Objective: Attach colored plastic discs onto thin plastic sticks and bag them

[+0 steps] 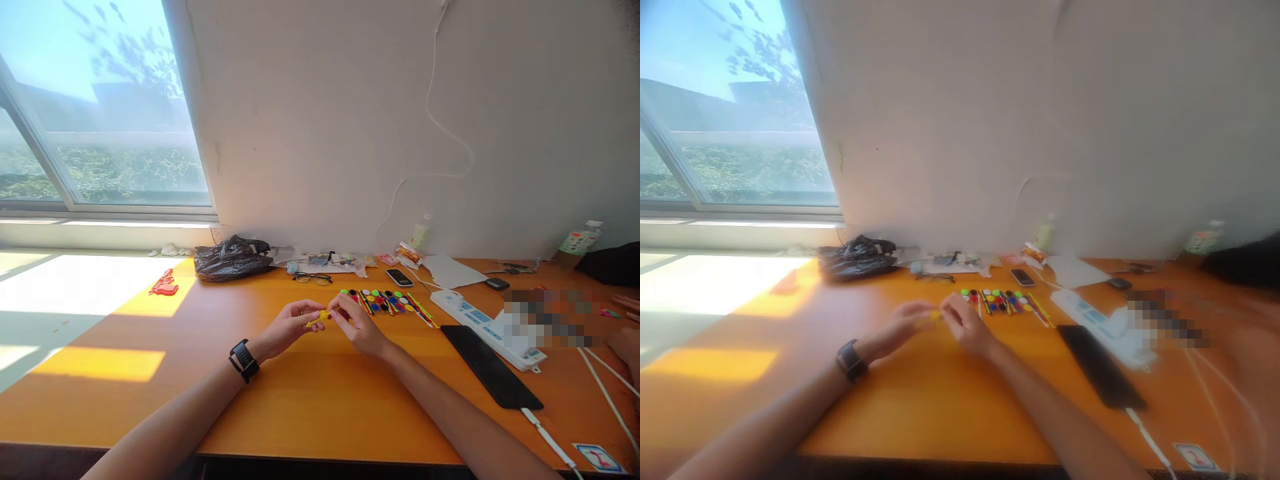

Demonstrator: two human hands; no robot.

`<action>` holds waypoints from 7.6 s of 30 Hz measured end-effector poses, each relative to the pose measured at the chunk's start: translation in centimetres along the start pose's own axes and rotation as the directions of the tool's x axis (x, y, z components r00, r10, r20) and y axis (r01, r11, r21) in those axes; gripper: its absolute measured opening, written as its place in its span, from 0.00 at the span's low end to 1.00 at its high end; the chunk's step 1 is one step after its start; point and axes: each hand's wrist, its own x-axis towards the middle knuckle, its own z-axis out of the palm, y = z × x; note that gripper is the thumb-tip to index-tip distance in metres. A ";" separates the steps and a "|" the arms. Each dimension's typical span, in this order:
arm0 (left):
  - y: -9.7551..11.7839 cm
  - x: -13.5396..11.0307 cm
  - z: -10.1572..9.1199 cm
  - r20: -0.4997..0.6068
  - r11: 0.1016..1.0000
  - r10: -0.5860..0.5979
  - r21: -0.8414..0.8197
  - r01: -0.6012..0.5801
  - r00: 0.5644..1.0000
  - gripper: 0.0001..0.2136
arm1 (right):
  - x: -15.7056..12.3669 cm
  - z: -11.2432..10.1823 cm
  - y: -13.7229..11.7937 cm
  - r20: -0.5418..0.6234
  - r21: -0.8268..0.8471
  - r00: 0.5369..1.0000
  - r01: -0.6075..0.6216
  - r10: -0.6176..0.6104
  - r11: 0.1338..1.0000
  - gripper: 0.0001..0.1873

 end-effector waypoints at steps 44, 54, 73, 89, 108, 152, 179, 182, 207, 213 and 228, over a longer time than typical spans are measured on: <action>1.2 1.8 -3.2 -0.466 0.969 0.111 -0.144 -0.199 0.878 0.17 | 0.3 -0.2 2.5 0.009 0.053 0.972 -0.235 0.235 0.971 0.23; 1.7 1.6 -5.6 -0.492 0.888 0.237 0.460 0.019 0.837 0.18 | 0.8 -1.5 3.7 -0.114 -0.023 0.967 -0.231 0.227 0.973 0.25; 0.6 0.7 -4.7 -0.125 0.433 0.352 0.900 -0.044 0.927 0.14 | 1.0 -5.2 5.5 -0.476 -0.279 0.850 -0.390 0.226 0.877 0.20; -1.4 1.4 -5.0 0.085 0.432 0.371 0.866 -0.253 0.925 0.07 | 0.2 -4.4 6.3 -0.200 -0.754 0.940 -0.328 0.277 0.569 0.10; -1.0 1.3 -4.8 0.123 0.176 0.373 0.964 -0.200 0.920 0.03 | 0.4 -4.7 5.3 -0.321 -0.736 0.904 -0.425 0.281 0.527 0.09; -2.5 -1.0 0.7 0.441 0.185 0.167 0.865 -0.467 0.882 0.19 | 0.5 -2.5 4.8 -0.152 -0.674 0.954 -0.292 0.259 0.679 0.12; -3.0 -0.5 0.0 0.294 0.247 0.258 0.901 -0.357 0.920 0.18 | 0.0 -0.6 4.0 -0.017 -0.375 0.985 -0.166 0.172 0.912 0.09; -2.9 -0.6 0.0 0.324 0.232 0.244 0.896 -0.379 0.914 0.20 | -0.3 0.1 4.5 -0.047 -0.319 0.982 -0.190 0.184 0.929 0.07; -3.0 -0.7 0.1 0.232 0.522 0.185 0.800 -0.295 0.955 0.09 | -2.2 0.7 2.5 -0.119 -0.166 0.982 -0.166 0.148 0.972 0.15; -1.7 -0.4 -0.1 0.117 0.714 0.174 0.669 -0.207 0.978 0.14 | -2.2 0.1 1.9 -0.172 -0.168 0.985 -0.058 0.029 0.984 0.13; -0.4 -0.5 0.0 0.074 0.821 0.063 0.563 -0.093 0.995 0.21 | -2.2 -0.2 1.9 -0.128 -0.129 0.992 0.009 -0.025 0.992 0.07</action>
